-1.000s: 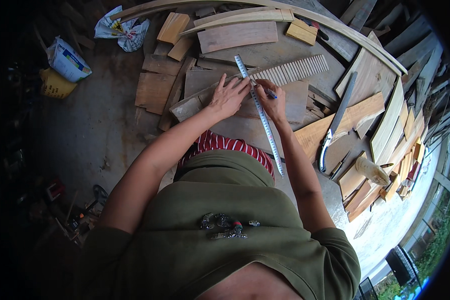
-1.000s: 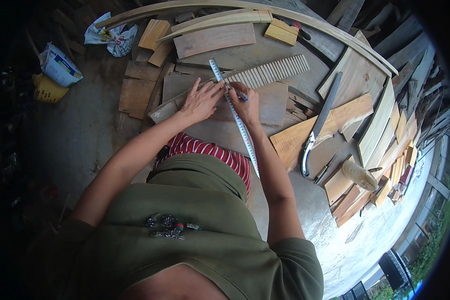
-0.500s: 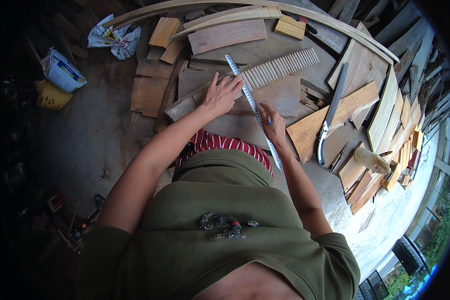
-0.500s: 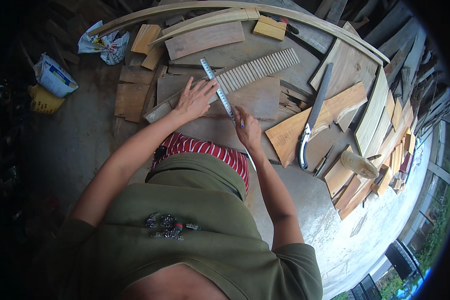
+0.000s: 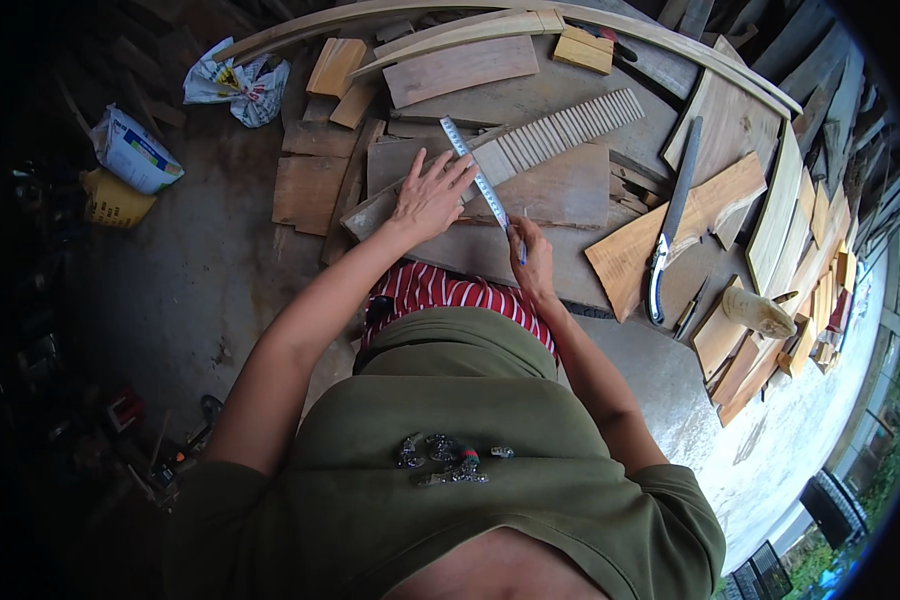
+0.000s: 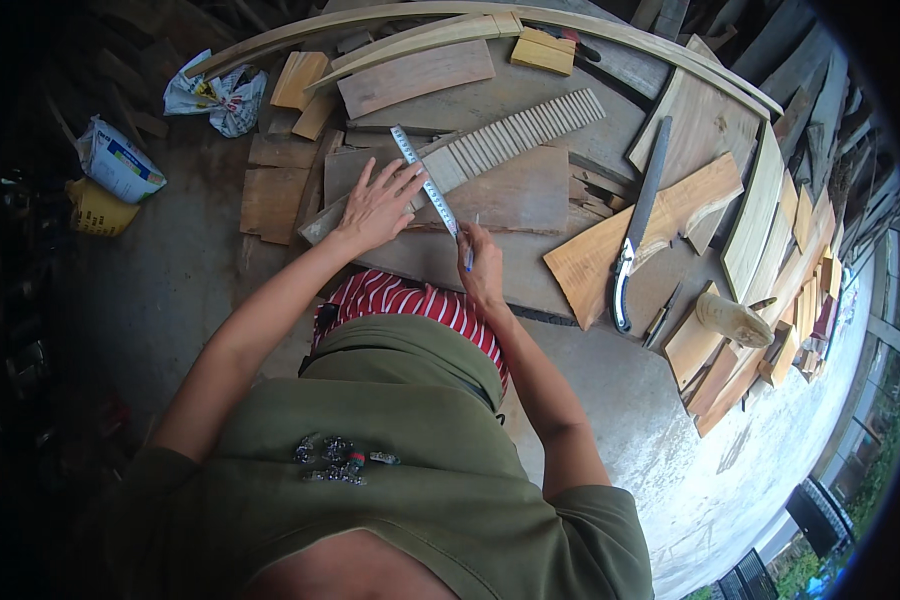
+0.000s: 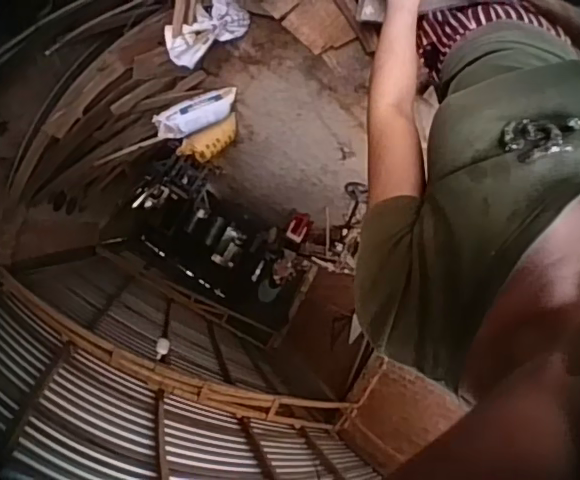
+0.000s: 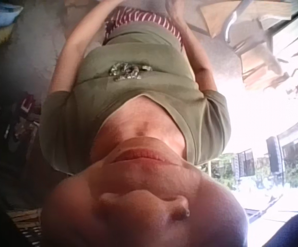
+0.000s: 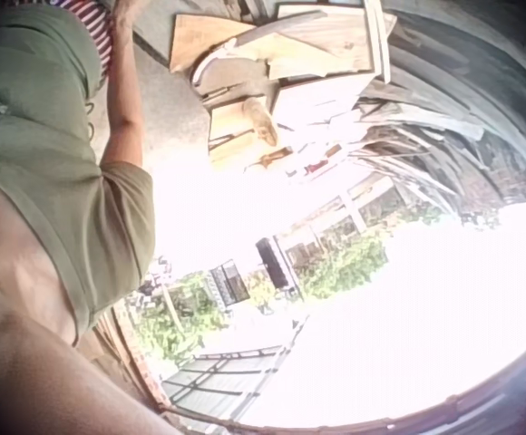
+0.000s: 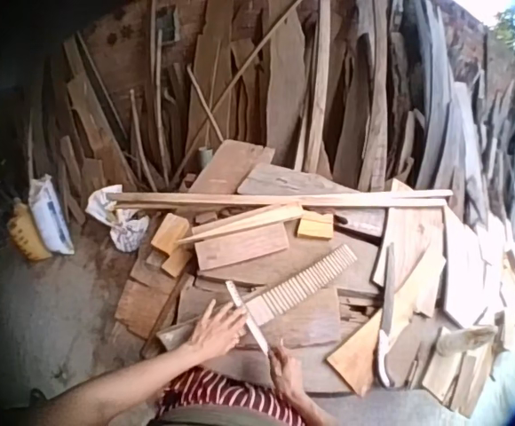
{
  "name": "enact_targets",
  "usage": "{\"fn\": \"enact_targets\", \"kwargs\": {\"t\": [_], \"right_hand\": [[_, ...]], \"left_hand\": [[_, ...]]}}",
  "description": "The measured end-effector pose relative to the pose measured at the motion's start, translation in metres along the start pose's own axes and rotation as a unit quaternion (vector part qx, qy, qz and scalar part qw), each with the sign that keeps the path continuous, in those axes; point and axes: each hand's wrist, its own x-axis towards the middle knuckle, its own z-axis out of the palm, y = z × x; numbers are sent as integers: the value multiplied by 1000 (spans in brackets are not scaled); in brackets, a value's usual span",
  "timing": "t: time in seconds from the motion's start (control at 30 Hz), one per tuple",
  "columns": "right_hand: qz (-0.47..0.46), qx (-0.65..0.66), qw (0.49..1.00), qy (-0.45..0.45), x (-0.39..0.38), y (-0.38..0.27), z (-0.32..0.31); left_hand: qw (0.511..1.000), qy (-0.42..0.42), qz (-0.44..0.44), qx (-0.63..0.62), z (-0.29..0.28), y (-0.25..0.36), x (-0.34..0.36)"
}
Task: Measuring and sawing a piece of wood on a workbench.
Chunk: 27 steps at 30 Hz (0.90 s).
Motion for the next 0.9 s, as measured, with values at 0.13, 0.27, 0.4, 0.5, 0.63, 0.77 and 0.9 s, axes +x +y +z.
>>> {"fn": "enact_targets", "kwargs": {"t": [0.13, 0.27, 0.4, 0.5, 0.63, 0.77, 0.9], "right_hand": [[-23, 10, 999, 34, 2, -5, 4], [-46, -2, 997, 60, 1, -7, 4], [-44, -7, 997, 62, 0, -5, 0], [-56, -10, 996, 74, 3, 0, -1], [-82, -23, 993, 82, 6, 3, -5], [-84, -40, 993, 74, 10, 6, -10], [-79, -33, 994, 68, 10, 6, -11]], "left_hand": [[1000, 3, -1, 0, 0, -5, 7], [1000, -2, 8, -1, 1, -6, 11], [1000, -1, 16, 2, 2, -5, 17], [1000, -3, 20, 2, 3, -4, 22], [1000, -4, 17, -7, 4, -3, 27], [1000, -6, 11, -13, 4, -1, 29], [1000, -13, 6, -19, 4, 0, 27]]}}
